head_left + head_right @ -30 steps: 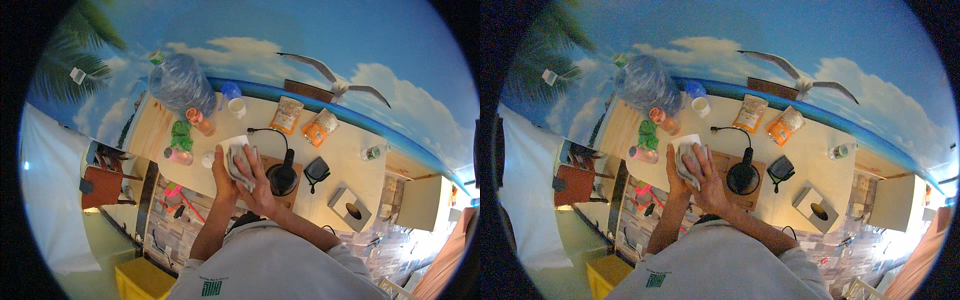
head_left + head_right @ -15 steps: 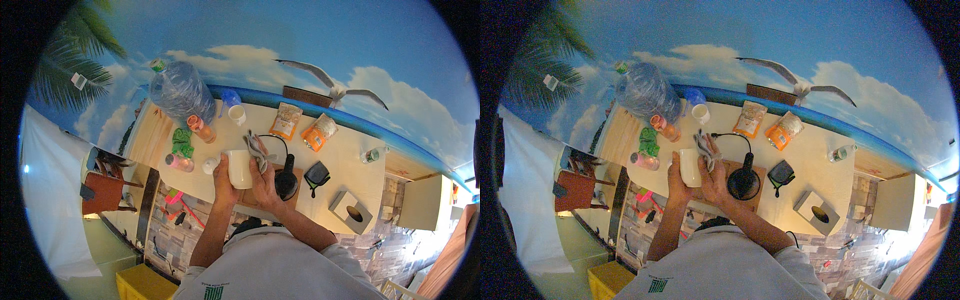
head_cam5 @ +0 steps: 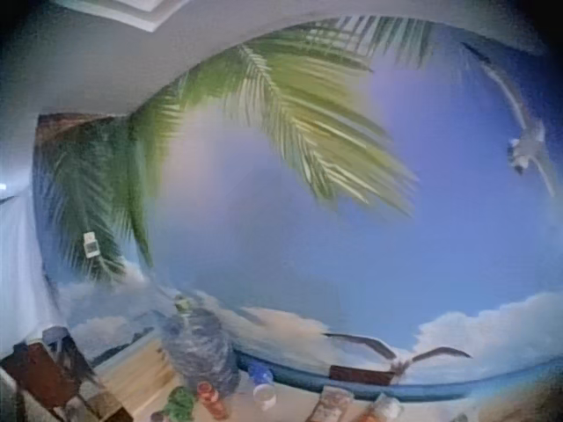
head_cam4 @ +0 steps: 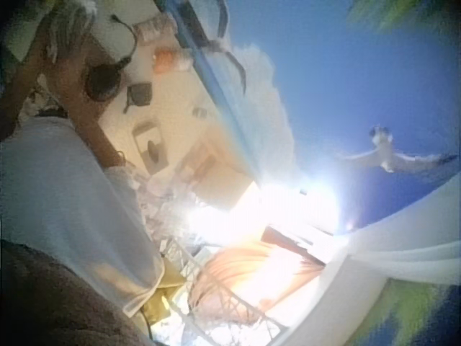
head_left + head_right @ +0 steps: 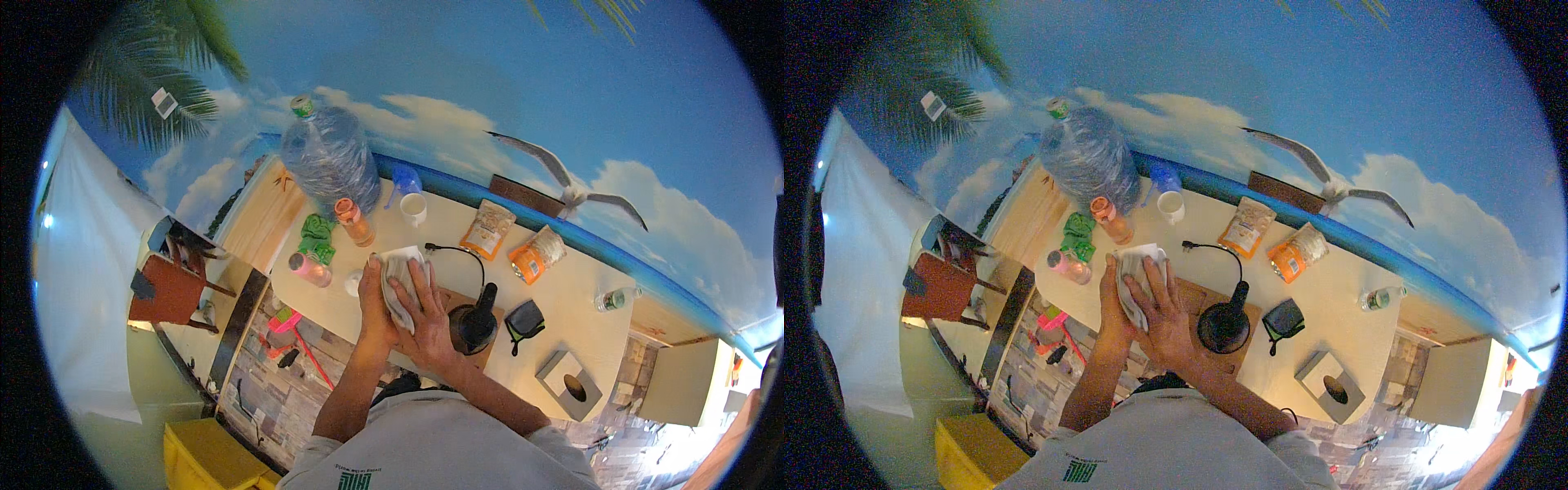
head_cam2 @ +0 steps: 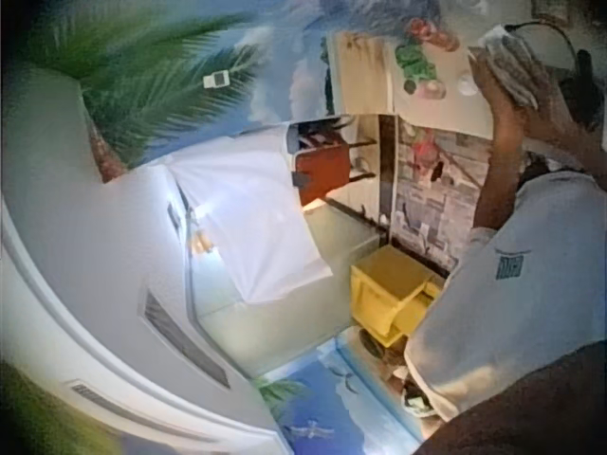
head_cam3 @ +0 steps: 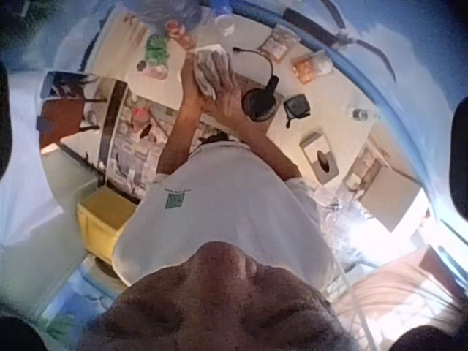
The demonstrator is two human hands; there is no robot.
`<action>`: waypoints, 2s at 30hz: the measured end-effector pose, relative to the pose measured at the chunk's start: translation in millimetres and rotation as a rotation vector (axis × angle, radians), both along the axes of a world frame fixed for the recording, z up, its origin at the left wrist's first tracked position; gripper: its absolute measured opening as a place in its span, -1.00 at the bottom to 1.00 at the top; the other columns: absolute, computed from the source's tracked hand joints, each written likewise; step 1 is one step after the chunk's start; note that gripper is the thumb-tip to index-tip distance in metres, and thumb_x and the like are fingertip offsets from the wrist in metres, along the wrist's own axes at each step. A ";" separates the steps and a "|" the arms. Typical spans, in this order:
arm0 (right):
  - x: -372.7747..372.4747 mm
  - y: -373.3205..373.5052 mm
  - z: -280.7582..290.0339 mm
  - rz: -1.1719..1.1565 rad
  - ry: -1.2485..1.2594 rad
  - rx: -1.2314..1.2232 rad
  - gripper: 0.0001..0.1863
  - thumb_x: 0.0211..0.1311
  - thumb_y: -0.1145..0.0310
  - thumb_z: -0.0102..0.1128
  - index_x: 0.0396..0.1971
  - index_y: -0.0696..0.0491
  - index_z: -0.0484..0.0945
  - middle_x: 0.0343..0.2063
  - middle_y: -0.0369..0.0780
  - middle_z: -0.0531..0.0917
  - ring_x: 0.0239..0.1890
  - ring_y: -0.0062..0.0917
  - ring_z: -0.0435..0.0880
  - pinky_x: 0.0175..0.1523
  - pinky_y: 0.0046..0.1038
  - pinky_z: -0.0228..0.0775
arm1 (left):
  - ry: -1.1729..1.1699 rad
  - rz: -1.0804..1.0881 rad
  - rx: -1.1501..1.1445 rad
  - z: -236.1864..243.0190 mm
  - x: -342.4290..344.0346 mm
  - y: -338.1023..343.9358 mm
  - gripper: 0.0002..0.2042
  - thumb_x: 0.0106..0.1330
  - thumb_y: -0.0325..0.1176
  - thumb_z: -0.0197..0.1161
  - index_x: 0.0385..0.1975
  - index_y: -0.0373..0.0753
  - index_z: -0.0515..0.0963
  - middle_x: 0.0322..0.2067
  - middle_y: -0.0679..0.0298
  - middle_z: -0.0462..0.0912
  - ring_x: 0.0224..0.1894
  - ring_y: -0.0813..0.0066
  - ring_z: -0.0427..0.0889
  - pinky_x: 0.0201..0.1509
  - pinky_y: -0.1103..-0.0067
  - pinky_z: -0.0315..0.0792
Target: The person wipes a wooden cutting board, a black electric kettle base, and two white mugs with a cloth. The person handles each item one at a time, wiping different sides and placing them back on the table.
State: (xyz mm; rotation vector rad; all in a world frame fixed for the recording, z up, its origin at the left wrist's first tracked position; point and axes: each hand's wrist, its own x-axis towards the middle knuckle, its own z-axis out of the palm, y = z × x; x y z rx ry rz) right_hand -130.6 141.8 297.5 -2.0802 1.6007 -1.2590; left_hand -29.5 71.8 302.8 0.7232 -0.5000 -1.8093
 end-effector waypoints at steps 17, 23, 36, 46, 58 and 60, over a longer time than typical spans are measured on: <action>9.0 -30.2 5.9 0.055 -0.043 -0.015 -0.29 0.29 0.30 0.17 0.45 -0.02 0.24 0.53 -0.03 0.01 0.53 0.17 -0.04 0.53 0.20 -0.19 | 0.380 -0.032 0.125 -9.8 12.8 -6.6 -0.41 0.52 0.21 -0.05 0.22 -0.19 0.44 0.11 0.17 0.59 0.13 0.24 0.59 0.27 0.35 0.49; 20.3 3.6 2.0 0.066 -0.072 -0.019 -0.19 0.16 0.30 0.24 0.47 -0.05 0.23 0.54 -0.03 0.03 0.55 0.19 -0.13 0.52 0.26 -0.27 | 0.306 -0.130 0.085 -6.7 23.6 -10.6 -0.26 0.42 0.39 -0.09 0.18 -0.22 0.48 0.01 0.07 0.64 0.04 0.12 0.65 0.18 0.25 0.54; 7.7 -45.7 29.3 -0.251 -0.469 -0.128 -0.42 0.27 0.55 0.13 0.33 0.18 0.37 0.46 -0.03 0.24 0.53 -0.03 0.09 0.55 0.09 -0.20 | 0.377 -0.184 0.024 -54.5 41.4 -39.7 -0.44 0.55 0.16 -0.08 0.25 -0.20 0.40 0.14 0.23 0.58 0.18 0.27 0.58 0.30 0.29 0.46; 54.6 -36.4 -6.2 -0.232 0.092 -0.032 -0.09 -0.02 0.37 0.25 0.44 0.17 0.21 0.50 0.11 0.09 0.56 0.01 0.03 0.56 0.13 -0.30 | 0.164 -0.224 -0.030 -30.9 40.0 -62.2 -0.56 0.57 0.02 -0.03 0.17 -0.22 0.40 0.01 0.25 0.59 0.09 0.40 0.61 0.17 0.42 0.53; 48.2 -80.2 6.0 -0.278 0.095 -0.011 -0.16 0.03 0.38 0.31 0.41 0.13 0.27 0.49 0.05 0.14 0.52 -0.02 0.14 0.56 0.13 -0.23 | 0.241 -0.156 -0.011 -46.3 36.4 -61.5 -0.63 0.57 -0.13 0.02 0.24 -0.16 0.31 0.08 0.28 0.52 0.10 0.42 0.57 0.21 0.41 0.48; 62.7 -57.6 3.4 -0.238 0.018 -0.001 -0.13 -0.03 0.41 0.33 0.40 0.11 0.29 0.50 0.05 0.11 0.54 0.00 0.10 0.56 0.12 -0.24 | 0.180 -0.183 -0.012 -49.6 45.3 -70.5 -0.58 0.54 0.01 0.03 0.18 -0.15 0.40 0.03 0.26 0.57 0.08 0.40 0.58 0.19 0.40 0.49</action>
